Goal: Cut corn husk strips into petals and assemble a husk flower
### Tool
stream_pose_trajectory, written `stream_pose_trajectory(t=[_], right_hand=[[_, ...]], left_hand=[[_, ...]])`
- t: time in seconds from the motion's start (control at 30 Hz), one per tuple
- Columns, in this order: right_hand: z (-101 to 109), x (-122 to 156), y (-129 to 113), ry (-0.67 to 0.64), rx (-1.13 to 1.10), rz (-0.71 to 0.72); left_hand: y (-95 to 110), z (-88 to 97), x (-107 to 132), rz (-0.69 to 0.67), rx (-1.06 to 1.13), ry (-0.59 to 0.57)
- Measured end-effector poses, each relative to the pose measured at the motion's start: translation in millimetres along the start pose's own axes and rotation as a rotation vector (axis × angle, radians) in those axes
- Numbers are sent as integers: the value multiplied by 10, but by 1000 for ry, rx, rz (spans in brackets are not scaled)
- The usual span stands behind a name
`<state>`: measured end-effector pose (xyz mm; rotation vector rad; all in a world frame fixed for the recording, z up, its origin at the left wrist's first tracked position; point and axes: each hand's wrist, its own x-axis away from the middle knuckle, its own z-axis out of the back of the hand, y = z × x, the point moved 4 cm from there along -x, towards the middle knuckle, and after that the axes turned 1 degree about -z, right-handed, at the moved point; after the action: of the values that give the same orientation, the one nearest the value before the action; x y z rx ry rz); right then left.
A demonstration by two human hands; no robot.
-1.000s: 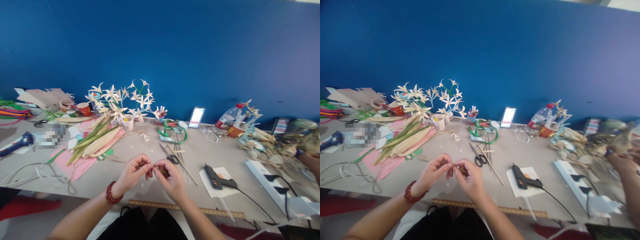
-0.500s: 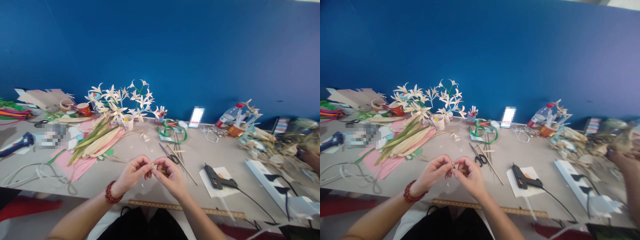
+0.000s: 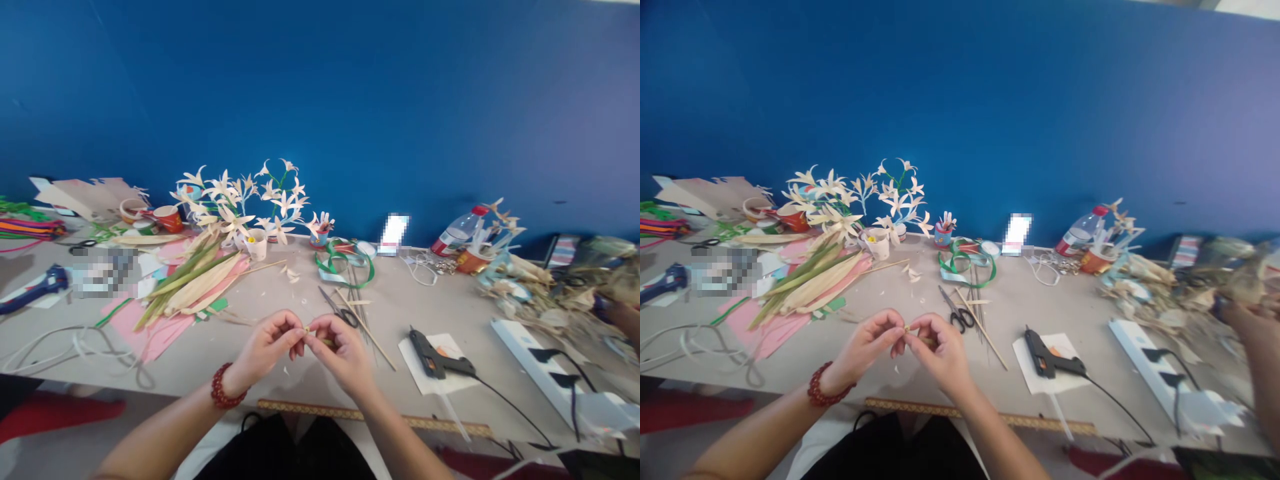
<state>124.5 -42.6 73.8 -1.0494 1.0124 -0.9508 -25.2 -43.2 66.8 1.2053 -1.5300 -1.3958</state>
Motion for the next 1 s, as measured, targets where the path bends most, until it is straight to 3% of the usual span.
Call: stream_pose_trajectory(t=[0.43,0.67,1.0], right_hand=[[36,15,-76,61,123,135],[25,41,-54,51,108,156],[63,83,-96,113,307,317]], left_hand=[[-89,57,-28,79,47,-53],[-14,24,-5,65,20,-24],[-40,-17,-7,104,52,-70]])
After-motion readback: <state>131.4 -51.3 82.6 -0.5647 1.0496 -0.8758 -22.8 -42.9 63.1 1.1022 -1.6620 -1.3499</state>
